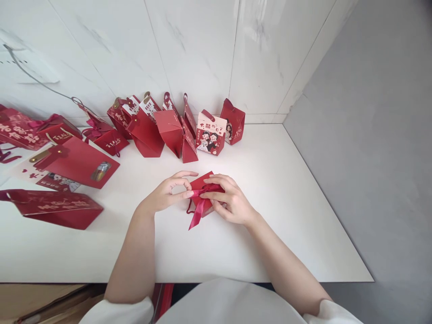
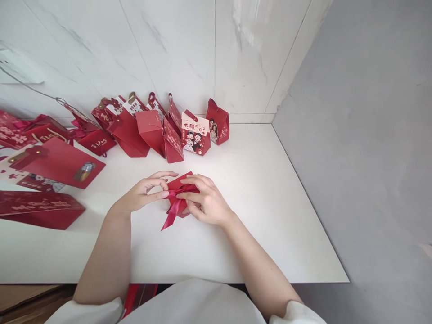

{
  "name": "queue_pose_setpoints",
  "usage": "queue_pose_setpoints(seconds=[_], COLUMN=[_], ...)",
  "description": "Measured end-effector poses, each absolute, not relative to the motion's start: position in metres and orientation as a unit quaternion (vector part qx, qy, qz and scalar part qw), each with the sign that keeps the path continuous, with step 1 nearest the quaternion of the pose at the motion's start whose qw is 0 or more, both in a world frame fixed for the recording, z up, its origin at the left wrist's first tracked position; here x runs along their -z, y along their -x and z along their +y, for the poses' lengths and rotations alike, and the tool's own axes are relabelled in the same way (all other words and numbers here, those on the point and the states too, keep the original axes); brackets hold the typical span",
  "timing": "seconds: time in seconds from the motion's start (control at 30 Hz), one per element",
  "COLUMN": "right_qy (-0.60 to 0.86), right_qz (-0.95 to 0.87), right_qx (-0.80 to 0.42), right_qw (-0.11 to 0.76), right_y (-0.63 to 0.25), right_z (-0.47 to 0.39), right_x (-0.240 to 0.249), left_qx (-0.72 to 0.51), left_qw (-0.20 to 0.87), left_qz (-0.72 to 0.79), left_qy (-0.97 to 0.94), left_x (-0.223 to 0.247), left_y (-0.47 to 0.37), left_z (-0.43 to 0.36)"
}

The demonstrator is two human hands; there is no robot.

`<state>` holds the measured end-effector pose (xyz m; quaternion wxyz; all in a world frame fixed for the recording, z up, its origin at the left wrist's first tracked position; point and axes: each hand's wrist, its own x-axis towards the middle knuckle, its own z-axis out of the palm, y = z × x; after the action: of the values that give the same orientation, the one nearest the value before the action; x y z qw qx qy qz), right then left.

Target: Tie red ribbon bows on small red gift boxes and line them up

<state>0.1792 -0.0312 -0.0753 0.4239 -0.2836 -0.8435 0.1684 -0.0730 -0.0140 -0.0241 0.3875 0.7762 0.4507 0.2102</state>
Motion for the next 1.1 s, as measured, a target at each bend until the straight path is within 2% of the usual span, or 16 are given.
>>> queue_pose_setpoints(seconds=[0.17,0.4,0.5,0.67,0.87,1.1], right_qy=[0.289,0.293,0.293,0.284,0.279,0.27], right_qz=[-0.844,-0.849,-0.85,-0.848,-0.843,-0.831], right_qx=[-0.17,-0.162,-0.161,-0.163,-0.161,-0.203], right_qw=[0.418,0.408,0.408,0.416,0.431,0.441], right_y=[-0.179,-0.179,-0.179,-0.179,-0.177,-0.18], right_z=[-0.032,-0.032,-0.032,-0.031,-0.03,-0.03], right_x=[0.074,0.072,0.071,0.072,0.073,0.071], left_qx=[-0.227,-0.3,-0.305,-0.304,-0.323,-0.359], left_qw=[0.412,0.313,0.302,0.387,0.383,0.466], left_qz=[0.472,0.51,0.521,0.511,0.525,0.499], left_qy=[-0.746,-0.743,-0.737,-0.705,-0.688,-0.636], left_x=[0.027,0.034,0.037,0.038,0.039,0.044], left_y=[0.069,0.045,0.039,0.038,0.039,0.03], left_z=[-0.012,-0.013,-0.014,-0.015,-0.013,-0.014])
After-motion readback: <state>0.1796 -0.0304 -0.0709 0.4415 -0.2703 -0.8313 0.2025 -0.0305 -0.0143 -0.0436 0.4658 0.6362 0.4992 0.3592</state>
